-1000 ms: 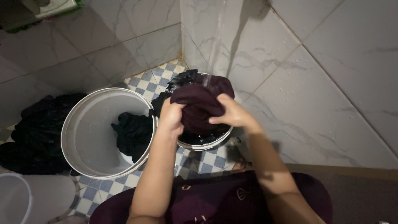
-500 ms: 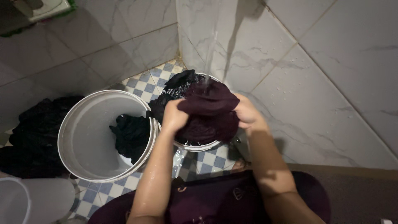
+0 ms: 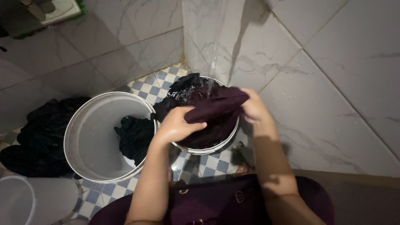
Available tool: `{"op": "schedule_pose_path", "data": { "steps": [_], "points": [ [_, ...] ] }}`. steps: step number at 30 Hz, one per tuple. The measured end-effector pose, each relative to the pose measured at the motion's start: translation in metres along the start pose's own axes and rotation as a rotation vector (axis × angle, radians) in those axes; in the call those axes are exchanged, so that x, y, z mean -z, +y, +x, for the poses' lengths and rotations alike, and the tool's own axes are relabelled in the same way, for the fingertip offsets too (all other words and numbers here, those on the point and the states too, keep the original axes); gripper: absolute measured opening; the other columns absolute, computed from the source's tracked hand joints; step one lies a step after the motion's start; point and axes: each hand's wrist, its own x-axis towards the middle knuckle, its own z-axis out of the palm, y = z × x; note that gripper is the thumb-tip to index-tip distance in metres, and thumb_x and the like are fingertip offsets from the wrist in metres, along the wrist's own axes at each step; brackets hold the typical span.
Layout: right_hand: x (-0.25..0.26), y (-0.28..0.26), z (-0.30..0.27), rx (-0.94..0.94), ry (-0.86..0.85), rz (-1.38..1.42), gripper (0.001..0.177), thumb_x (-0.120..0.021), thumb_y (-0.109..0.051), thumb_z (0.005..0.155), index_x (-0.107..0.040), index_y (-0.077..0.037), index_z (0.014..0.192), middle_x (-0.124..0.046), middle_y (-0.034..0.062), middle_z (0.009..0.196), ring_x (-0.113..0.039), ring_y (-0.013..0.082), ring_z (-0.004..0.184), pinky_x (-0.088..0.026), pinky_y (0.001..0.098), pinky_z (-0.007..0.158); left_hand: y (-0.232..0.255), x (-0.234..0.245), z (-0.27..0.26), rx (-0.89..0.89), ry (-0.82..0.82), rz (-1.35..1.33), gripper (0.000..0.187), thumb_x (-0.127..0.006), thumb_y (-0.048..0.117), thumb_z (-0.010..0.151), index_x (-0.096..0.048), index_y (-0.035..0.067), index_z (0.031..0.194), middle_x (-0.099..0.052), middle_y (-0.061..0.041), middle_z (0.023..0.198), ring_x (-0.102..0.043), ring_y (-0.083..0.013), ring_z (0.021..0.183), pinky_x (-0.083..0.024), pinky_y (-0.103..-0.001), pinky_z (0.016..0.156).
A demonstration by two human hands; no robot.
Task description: The person is hand-washing dark-colored clothes in a white bucket under running water. They repeatedly submerge, scrub, and wring out the garments, transferring them between two buckets.
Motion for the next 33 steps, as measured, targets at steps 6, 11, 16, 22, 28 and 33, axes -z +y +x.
{"op": "schedule_pose_path", "data": {
  "steps": [6, 11, 16, 22, 28, 33],
  "points": [
    [-0.007, -0.01, -0.02, -0.059, -0.012, 0.524, 0.032, -0.067, -0.006, 0.093, -0.064, 0.005, 0.123, -0.073, 0.0122, 0.116, -0.071, 0.0231, 0.103, -0.054, 0.0374, 0.099, -0.028, -0.021, 0.034, -0.017, 0.349, 0.347, 0.026, -0.083, 0.018, 0.078, -0.08, 0.003, 0.098, -0.076, -0.014, 0.094, -0.073, -0.0285, 0.087, -0.054, -0.038, 0.076],
    [-0.021, -0.015, -0.015, 0.237, -0.406, -0.92, 0.067, -0.091, -0.009, 0.072, -0.059, 0.008, 0.129, -0.065, 0.018, 0.12, -0.061, 0.0273, 0.112, -0.046, 0.0383, 0.096, -0.038, -0.011, 0.04, 0.075, 0.387, -0.717, 0.019, -0.072, 0.003, 0.084, -0.076, -0.005, 0.101, -0.077, -0.013, 0.096, -0.072, -0.0207, 0.084, -0.056, -0.034, 0.075],
    [-0.025, -0.007, -0.005, 0.313, -0.281, -0.487, 0.049, -0.081, 0.0, 0.082, -0.065, 0.004, 0.128, -0.073, 0.011, 0.117, -0.064, 0.0199, 0.108, -0.052, 0.0328, 0.1, -0.006, -0.026, 0.007, -0.087, 0.216, -1.101, 0.022, -0.071, -0.001, 0.082, -0.073, -0.003, 0.104, -0.077, -0.01, 0.099, -0.073, -0.0198, 0.089, -0.058, -0.033, 0.081],
    [0.022, -0.021, -0.016, 0.07, -0.075, 0.242, 0.031, -0.063, 0.007, 0.088, -0.066, 0.011, 0.119, -0.073, 0.0168, 0.114, -0.07, 0.025, 0.103, -0.055, 0.0365, 0.096, 0.02, -0.015, 0.007, -0.042, 0.111, 0.313, 0.034, -0.088, 0.024, 0.072, -0.077, 0.011, 0.101, -0.078, -0.012, 0.094, -0.074, -0.0287, 0.088, -0.057, -0.037, 0.08],
    [0.018, -0.036, -0.047, -0.002, -0.059, 0.385, 0.046, -0.064, 0.005, 0.079, -0.063, 0.009, 0.125, -0.072, 0.0162, 0.118, -0.07, 0.025, 0.106, -0.055, 0.0373, 0.098, -0.023, -0.033, 0.048, -0.095, 0.545, 0.496, 0.023, -0.077, 0.022, 0.079, -0.081, 0.017, 0.102, -0.078, -0.012, 0.1, -0.073, -0.0338, 0.093, -0.057, -0.04, 0.081],
    [-0.012, -0.027, -0.031, 0.154, -0.345, -0.534, 0.064, -0.081, -0.002, 0.077, -0.054, 0.007, 0.135, -0.066, 0.0128, 0.128, -0.06, 0.016, 0.117, -0.047, 0.0322, 0.103, -0.027, -0.029, 0.048, -0.031, 0.258, -0.9, 0.018, -0.071, 0.006, 0.09, -0.075, -0.001, 0.105, -0.076, -0.011, 0.101, -0.072, -0.0217, 0.09, -0.059, -0.036, 0.08]
  ]
}}
